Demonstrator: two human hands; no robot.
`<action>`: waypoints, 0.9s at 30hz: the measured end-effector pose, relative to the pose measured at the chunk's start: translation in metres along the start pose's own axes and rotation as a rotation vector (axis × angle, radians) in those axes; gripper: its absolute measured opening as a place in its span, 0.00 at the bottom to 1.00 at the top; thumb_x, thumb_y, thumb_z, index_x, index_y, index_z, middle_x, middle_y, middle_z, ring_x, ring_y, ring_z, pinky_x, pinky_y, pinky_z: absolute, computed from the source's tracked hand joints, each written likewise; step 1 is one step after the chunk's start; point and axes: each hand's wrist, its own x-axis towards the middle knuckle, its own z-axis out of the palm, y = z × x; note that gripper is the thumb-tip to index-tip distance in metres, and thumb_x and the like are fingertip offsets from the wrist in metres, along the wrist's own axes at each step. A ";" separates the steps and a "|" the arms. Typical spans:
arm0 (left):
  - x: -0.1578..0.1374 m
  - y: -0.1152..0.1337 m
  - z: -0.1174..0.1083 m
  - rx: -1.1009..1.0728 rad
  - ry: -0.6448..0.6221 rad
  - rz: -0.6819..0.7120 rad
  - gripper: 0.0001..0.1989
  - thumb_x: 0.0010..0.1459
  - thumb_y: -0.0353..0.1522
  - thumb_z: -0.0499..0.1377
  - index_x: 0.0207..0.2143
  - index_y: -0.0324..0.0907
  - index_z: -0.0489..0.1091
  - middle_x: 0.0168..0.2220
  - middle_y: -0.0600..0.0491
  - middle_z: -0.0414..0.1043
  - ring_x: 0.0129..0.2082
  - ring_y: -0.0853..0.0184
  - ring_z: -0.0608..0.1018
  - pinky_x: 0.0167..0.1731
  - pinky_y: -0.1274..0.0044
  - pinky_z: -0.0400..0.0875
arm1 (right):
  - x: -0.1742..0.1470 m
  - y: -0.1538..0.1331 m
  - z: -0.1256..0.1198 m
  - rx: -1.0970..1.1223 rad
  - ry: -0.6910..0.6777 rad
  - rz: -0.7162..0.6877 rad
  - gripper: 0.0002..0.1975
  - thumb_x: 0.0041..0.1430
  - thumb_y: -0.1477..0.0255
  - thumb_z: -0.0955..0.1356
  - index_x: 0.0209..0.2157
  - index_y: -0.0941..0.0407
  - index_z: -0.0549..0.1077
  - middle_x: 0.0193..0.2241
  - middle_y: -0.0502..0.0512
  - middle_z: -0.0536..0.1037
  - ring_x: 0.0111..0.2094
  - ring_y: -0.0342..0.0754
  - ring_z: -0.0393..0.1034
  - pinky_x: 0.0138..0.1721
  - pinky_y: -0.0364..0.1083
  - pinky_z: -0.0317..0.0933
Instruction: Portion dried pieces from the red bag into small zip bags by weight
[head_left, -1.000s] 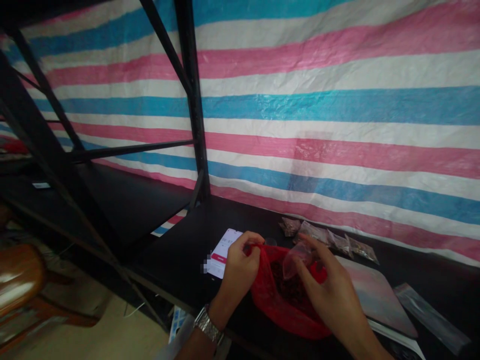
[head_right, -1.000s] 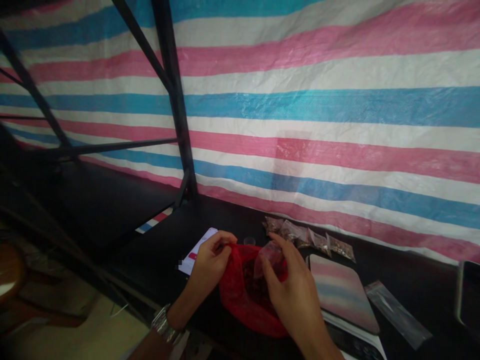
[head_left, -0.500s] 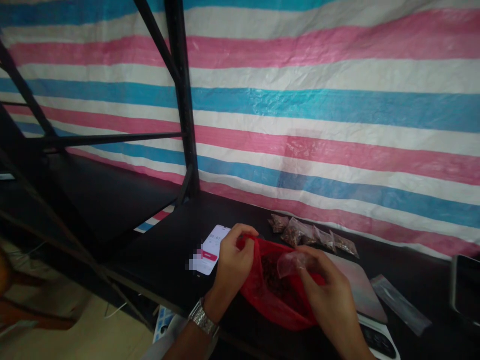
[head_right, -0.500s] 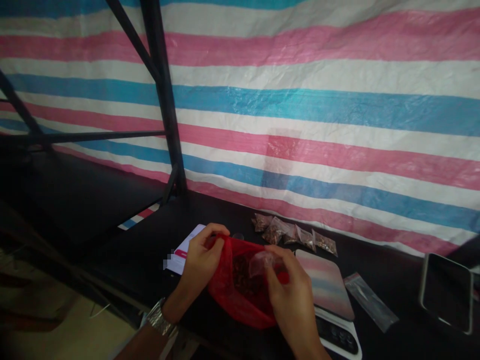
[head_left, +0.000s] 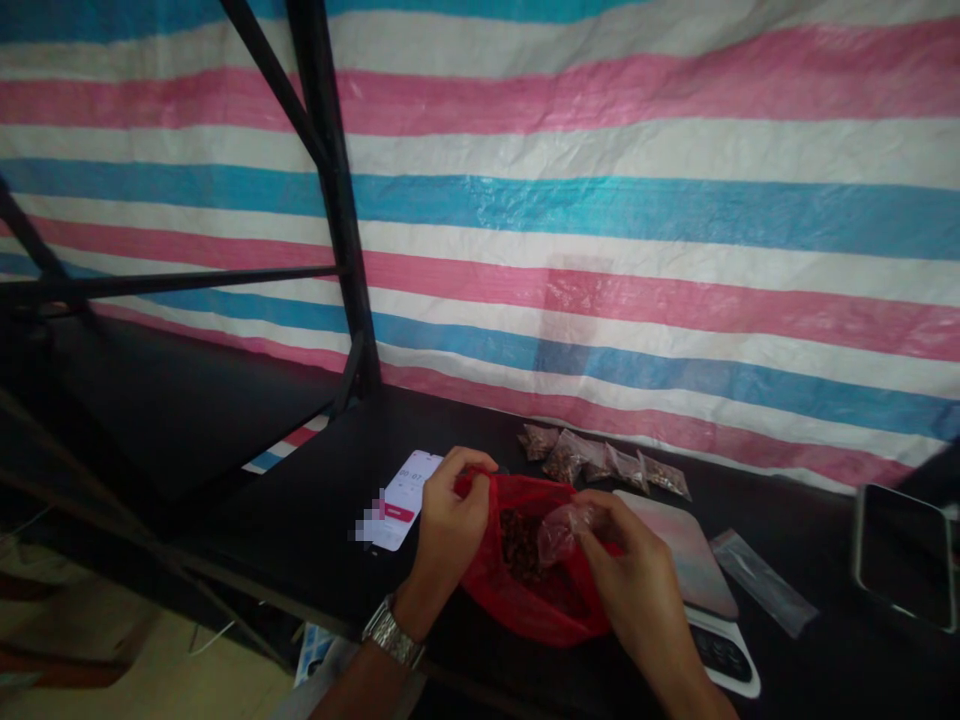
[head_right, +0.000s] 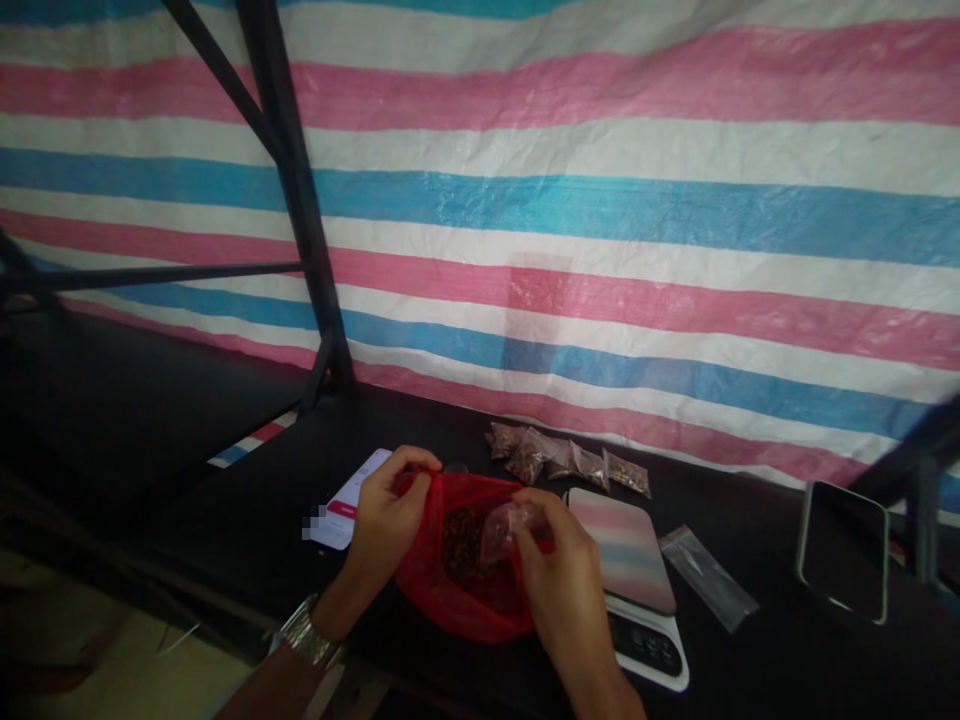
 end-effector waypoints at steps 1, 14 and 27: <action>0.000 0.000 0.000 0.006 0.002 0.002 0.09 0.53 0.27 0.55 0.29 0.45 0.75 0.30 0.55 0.77 0.34 0.64 0.80 0.37 0.75 0.74 | 0.000 -0.002 0.000 -0.003 0.008 0.024 0.14 0.59 0.60 0.71 0.41 0.53 0.82 0.34 0.57 0.87 0.34 0.54 0.82 0.37 0.48 0.75; 0.006 0.002 -0.011 0.020 0.011 -0.040 0.06 0.52 0.30 0.59 0.27 0.47 0.76 0.29 0.55 0.79 0.33 0.62 0.80 0.37 0.73 0.74 | 0.035 0.071 -0.164 -0.705 0.401 0.551 0.25 0.59 0.51 0.64 0.17 0.52 0.74 0.20 0.65 0.78 0.27 0.63 0.75 0.29 0.55 0.66; 0.008 -0.001 -0.011 0.093 0.011 -0.083 0.06 0.52 0.32 0.59 0.28 0.49 0.77 0.29 0.55 0.80 0.33 0.60 0.81 0.38 0.72 0.76 | 0.028 0.105 -0.166 -0.937 0.260 0.372 0.14 0.62 0.66 0.64 0.36 0.56 0.81 0.35 0.65 0.84 0.40 0.61 0.80 0.42 0.52 0.69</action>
